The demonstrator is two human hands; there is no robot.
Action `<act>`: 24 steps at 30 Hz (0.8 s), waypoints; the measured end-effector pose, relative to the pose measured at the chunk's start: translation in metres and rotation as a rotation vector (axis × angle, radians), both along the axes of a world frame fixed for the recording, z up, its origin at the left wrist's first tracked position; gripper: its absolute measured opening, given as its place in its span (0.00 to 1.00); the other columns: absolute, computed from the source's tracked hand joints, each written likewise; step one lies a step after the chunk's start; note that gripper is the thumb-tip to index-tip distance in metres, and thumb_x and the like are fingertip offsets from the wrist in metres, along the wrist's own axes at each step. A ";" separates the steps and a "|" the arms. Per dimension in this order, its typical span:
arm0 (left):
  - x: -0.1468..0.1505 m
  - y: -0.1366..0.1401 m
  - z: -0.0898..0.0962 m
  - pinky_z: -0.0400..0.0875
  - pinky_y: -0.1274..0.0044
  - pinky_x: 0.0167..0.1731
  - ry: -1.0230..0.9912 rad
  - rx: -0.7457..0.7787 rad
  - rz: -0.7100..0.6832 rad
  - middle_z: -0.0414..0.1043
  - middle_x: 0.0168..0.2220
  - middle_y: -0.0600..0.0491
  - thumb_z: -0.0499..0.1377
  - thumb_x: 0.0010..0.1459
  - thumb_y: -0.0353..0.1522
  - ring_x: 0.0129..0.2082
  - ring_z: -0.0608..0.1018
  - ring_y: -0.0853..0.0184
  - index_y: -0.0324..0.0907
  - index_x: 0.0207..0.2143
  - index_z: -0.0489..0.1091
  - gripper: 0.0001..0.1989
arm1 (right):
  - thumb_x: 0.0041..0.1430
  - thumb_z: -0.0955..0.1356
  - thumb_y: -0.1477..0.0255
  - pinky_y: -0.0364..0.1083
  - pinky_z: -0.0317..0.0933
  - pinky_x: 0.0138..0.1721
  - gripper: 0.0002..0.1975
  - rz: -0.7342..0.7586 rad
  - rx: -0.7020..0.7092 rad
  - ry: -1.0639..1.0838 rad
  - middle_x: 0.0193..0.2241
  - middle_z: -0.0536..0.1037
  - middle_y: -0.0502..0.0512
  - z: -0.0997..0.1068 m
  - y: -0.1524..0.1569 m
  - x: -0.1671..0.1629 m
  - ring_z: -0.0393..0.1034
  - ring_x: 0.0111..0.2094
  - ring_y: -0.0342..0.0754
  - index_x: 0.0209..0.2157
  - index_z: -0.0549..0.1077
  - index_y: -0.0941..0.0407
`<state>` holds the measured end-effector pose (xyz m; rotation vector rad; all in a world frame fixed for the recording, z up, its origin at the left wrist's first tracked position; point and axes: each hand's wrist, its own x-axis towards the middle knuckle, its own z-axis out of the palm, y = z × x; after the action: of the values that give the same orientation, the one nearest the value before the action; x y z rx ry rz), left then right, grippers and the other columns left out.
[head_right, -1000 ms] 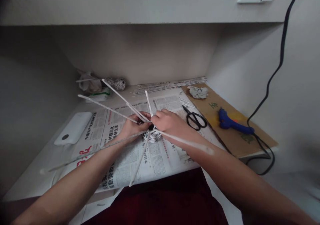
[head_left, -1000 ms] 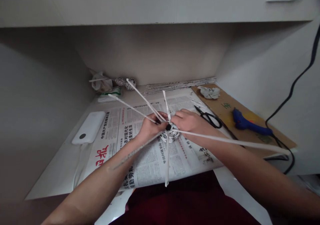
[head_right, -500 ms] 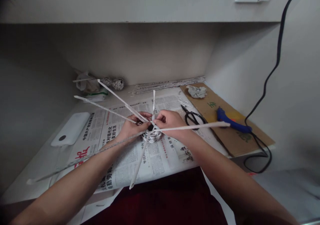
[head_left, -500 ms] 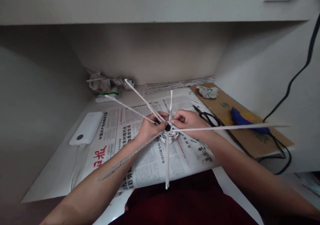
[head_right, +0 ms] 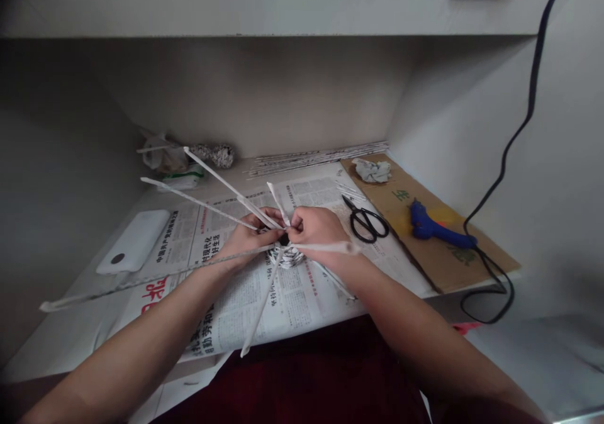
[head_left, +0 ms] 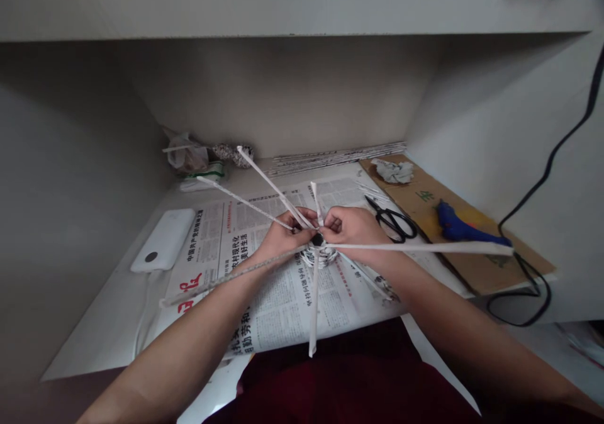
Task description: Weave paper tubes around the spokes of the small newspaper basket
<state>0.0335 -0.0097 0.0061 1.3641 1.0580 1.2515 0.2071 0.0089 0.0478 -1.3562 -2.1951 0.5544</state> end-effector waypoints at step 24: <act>-0.007 0.001 0.005 0.67 0.78 0.21 0.004 -0.126 0.046 0.76 0.25 0.52 0.68 0.45 0.43 0.21 0.74 0.69 0.38 0.32 0.77 0.18 | 0.53 0.68 0.73 0.41 0.56 0.27 0.02 0.092 -0.063 0.027 0.23 0.75 0.49 -0.001 -0.002 0.001 0.65 0.24 0.42 0.28 0.73 0.55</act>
<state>0.0262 -0.0090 0.0111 1.2530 1.1568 1.1952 0.2080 0.0072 0.0467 -1.2769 -2.2437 0.6776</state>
